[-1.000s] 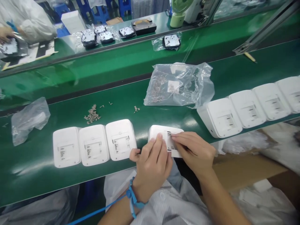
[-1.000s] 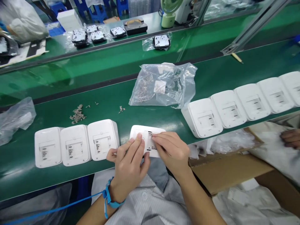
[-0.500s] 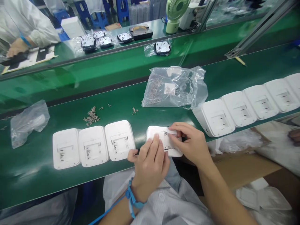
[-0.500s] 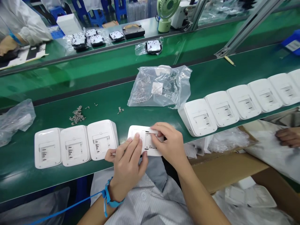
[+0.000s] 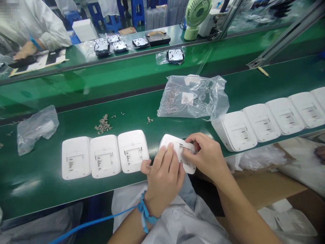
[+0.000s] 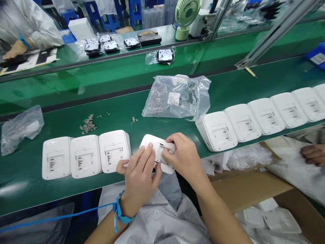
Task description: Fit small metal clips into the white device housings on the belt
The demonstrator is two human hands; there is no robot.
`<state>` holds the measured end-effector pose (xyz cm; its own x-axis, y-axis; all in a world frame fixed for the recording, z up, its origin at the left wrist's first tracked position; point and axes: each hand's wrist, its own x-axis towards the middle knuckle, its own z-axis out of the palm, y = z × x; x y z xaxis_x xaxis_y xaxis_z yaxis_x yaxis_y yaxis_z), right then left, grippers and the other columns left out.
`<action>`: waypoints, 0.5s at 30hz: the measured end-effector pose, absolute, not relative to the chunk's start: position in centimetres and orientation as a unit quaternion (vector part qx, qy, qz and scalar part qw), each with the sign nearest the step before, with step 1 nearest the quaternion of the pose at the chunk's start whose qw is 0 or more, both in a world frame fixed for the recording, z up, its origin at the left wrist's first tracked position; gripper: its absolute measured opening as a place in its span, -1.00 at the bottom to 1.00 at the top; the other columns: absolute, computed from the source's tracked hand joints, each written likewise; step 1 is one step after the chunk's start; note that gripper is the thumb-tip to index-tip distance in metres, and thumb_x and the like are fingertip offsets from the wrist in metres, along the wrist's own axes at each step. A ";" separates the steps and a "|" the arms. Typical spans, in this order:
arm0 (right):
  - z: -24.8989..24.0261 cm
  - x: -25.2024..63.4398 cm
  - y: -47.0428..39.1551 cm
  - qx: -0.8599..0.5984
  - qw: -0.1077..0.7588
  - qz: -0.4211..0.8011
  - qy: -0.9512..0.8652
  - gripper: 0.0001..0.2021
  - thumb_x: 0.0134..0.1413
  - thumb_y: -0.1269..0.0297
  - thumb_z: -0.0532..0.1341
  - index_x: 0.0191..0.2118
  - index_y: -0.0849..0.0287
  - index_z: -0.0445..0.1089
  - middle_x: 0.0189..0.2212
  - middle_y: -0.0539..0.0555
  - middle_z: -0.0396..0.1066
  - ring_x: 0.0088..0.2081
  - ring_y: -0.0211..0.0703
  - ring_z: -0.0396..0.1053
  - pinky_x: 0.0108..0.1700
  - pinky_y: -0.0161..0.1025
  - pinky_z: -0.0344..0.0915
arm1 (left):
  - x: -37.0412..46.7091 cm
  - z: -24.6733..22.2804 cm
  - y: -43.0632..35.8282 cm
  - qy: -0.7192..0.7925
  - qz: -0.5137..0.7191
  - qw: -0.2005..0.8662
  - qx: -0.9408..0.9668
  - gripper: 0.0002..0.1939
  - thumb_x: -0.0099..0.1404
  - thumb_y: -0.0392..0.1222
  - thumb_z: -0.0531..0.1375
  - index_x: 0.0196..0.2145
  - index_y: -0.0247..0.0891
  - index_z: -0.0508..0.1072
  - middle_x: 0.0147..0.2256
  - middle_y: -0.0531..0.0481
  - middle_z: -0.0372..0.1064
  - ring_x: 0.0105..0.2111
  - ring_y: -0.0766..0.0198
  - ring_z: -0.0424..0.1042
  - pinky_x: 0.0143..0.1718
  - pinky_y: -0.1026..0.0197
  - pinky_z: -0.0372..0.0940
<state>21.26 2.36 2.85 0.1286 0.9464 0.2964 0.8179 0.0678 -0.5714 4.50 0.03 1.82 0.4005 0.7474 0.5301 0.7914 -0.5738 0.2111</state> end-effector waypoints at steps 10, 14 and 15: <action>3.1 21.3 2.0 -0.674 0.337 0.150 -0.640 -0.84 -0.09 0.40 0.19 -0.30 0.14 0.42 -0.45 -0.03 0.32 -0.48 -0.24 0.20 -0.42 -0.27 0.15 | 4.3 1.5 0.4 -0.463 -0.299 0.046 -0.833 -0.66 0.38 -0.25 0.08 0.07 -0.28 0.44 0.22 0.00 0.35 0.14 0.08 0.34 -0.09 -0.10 -0.03; 3.0 20.8 2.4 -0.694 0.329 0.127 -0.627 -0.89 -0.13 0.39 0.19 -0.37 0.14 0.37 -0.46 -0.03 0.32 -0.48 -0.24 0.20 -0.41 -0.26 0.14 | 4.3 1.3 0.7 -0.461 -0.305 0.035 -0.833 -0.65 0.37 -0.25 0.08 0.08 -0.28 0.43 0.22 0.02 0.36 0.15 0.09 0.32 -0.10 -0.10 -0.02; 2.9 20.6 2.4 -0.702 0.327 0.119 -0.621 -0.90 -0.14 0.39 0.20 -0.39 0.14 0.36 -0.46 -0.03 0.32 -0.47 -0.23 0.21 -0.41 -0.26 0.14 | 4.2 1.2 0.7 -0.460 -0.307 0.032 -0.832 -0.65 0.37 -0.25 0.08 0.09 -0.28 0.43 0.22 0.02 0.36 0.15 0.09 0.32 -0.10 -0.09 -0.01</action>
<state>20.60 2.45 2.92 0.1998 0.9501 0.2397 0.7951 -0.0143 -0.6063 4.24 0.65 1.21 0.3879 0.7468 0.5403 0.7863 -0.5740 0.2288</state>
